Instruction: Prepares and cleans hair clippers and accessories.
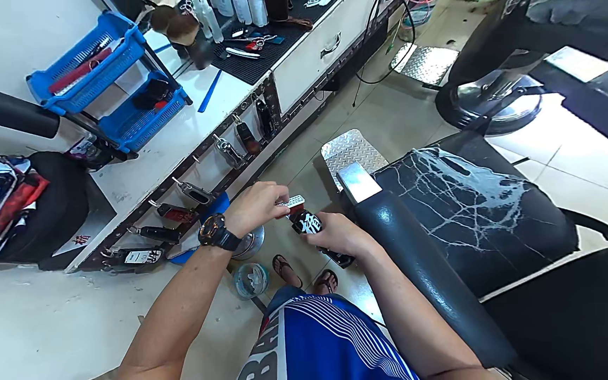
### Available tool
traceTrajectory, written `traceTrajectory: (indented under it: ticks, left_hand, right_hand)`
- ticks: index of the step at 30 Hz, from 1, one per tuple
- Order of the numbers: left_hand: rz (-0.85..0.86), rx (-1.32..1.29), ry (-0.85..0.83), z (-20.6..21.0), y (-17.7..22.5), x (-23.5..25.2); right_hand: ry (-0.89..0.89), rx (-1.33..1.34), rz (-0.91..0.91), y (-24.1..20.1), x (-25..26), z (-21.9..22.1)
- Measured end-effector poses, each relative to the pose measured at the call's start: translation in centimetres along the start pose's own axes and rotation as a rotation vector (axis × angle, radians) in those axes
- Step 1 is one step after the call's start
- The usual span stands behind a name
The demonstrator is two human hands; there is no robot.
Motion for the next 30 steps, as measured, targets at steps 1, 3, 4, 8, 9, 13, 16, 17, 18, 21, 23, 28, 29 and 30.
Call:
traceTrajectory:
  ticks: [1, 3, 4, 8, 9, 13, 16, 17, 18, 21, 23, 28, 29, 30]
  left_hand:
    - [-0.017, 0.011, -0.001, -0.2, 0.1, -0.6]
    - [-0.078, 0.069, 0.003, -0.9, 0.4, -1.9]
    - [-0.115, 0.091, 0.026, -1.3, 0.5, -2.4]
    - [-0.171, -0.007, 0.317, -0.9, 1.3, -2.8]
    - [-0.16, -0.057, 0.374, -0.2, 1.5, -2.6]
    - [-0.144, -0.12, 0.374, 2.5, 0.7, -2.6]
    - [-0.243, -0.068, 0.287, 2.3, 0.0, -4.4]
    - [-0.286, -0.075, 0.296, 2.3, -0.1, -5.0]
    - [-0.31, -0.105, 0.338, 2.3, 0.0, -5.3]
    - [-0.313, -0.248, 0.451, 3.4, 0.9, -5.0]
    - [-0.301, -0.284, 0.462, 4.7, 1.0, -4.6]
    - [-0.406, -0.266, 0.348, 5.8, -0.3, -6.1]
    - [-0.405, -0.313, 0.38, 5.8, -0.1, -6.2]
    - [-0.387, -0.366, 0.406, 5.9, 0.1, -6.0]
  right_hand:
    - [0.0, 0.0, 0.008, 0.1, 0.0, 0.0]
    - [0.006, 0.01, 0.025, 0.2, 0.1, 0.0]
    - [0.016, 0.017, 0.027, 0.3, 0.1, -0.1]
    - [0.051, 0.042, 0.028, 0.5, 0.1, -0.5]
    - [0.053, 0.047, 0.025, 0.3, 0.1, -0.5]
    - [0.077, 0.073, 0.016, 0.1, 0.1, -0.8]
    - [0.093, 0.11, 0.032, 0.8, 0.0, -0.9]
    - [0.1, 0.123, 0.042, 1.0, -0.1, -0.9]
    - [0.108, 0.131, 0.05, 1.1, -0.1, -1.0]
    - [0.136, 0.134, 0.044, 1.1, -0.1, -0.9]
    - [0.145, 0.143, 0.035, 0.9, 0.0, -0.8]
    - [0.201, 0.232, 0.043, 1.4, -0.2, -1.2]
    - [0.196, 0.244, 0.042, 1.5, -0.2, -1.2]
    - [0.183, 0.26, 0.04, 1.5, -0.2, -1.1]
Point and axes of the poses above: each hand's wrist, its own x-axis towards the middle knuckle, its own z-axis out of the palm, y = z × x, the point moved 4 cm from there along x, towards the middle knuckle, and after that the axes turned 4 degrees about -z, right-handed, at the moved point
